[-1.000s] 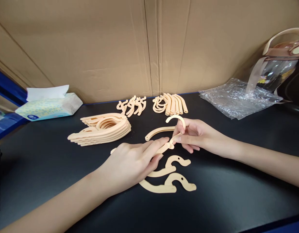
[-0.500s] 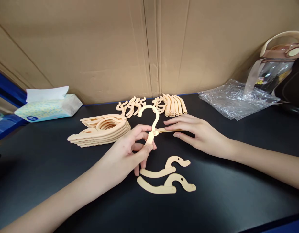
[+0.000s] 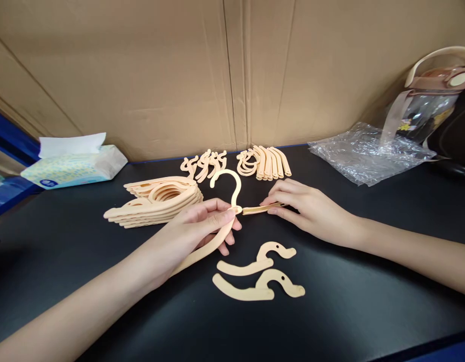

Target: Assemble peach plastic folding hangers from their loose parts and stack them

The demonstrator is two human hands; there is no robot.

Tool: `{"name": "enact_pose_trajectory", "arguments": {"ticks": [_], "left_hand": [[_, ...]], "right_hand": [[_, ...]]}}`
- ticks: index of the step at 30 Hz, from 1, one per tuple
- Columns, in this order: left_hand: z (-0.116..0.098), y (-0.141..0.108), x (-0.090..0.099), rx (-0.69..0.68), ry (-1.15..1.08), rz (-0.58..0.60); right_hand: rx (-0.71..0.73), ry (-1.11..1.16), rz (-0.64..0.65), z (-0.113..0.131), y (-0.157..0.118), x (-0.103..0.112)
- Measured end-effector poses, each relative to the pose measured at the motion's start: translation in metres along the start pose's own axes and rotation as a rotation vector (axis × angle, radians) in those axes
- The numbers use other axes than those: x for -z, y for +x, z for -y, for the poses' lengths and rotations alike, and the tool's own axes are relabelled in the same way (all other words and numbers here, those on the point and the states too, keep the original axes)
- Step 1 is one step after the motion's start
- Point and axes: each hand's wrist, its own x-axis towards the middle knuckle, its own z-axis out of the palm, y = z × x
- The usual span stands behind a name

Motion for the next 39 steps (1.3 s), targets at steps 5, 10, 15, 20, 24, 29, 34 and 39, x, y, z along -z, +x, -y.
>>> {"name": "enact_pose_trajectory", "arguments": {"ticks": [5,10,15,20,24,29,34,39], "left_hand": [[0.0031,0.0009,0.0026,0.027,-0.011,-0.043],[0.0032,0.0007,0.0029,0.037,-0.021,-0.029],[0.0030,0.0008,0.0027,-0.001,-0.046,-0.004],[0.0037,0.0013,0.0030,-0.022,-0.029,-0.006],[0.0043,0.0017,0.0031,-0.019,-0.001,0.004],[0.0025,0.0020,0.0013,-0.012,-0.015,0.004],[0.0006,0.0021,-0.0006,-0.006,-0.051,-0.004],[0.0010,0.0019,-0.0012,-0.015,-0.081,-0.012]], "right_hand": [[0.020,0.018,-0.021,0.0038,0.0007,0.0015],[0.041,0.017,-0.023,0.0054,0.0003,0.0022],[0.042,0.015,-0.027,0.0058,-0.0003,0.0018],[0.044,0.018,-0.022,0.0068,0.0003,0.0010],[0.050,0.019,-0.013,0.0066,0.0006,0.0020],[0.043,0.014,0.000,0.0054,-0.0003,0.0028],[0.019,0.022,0.013,0.0062,-0.0004,0.0018],[0.000,0.048,0.035,0.0085,-0.0010,0.0025]]}}
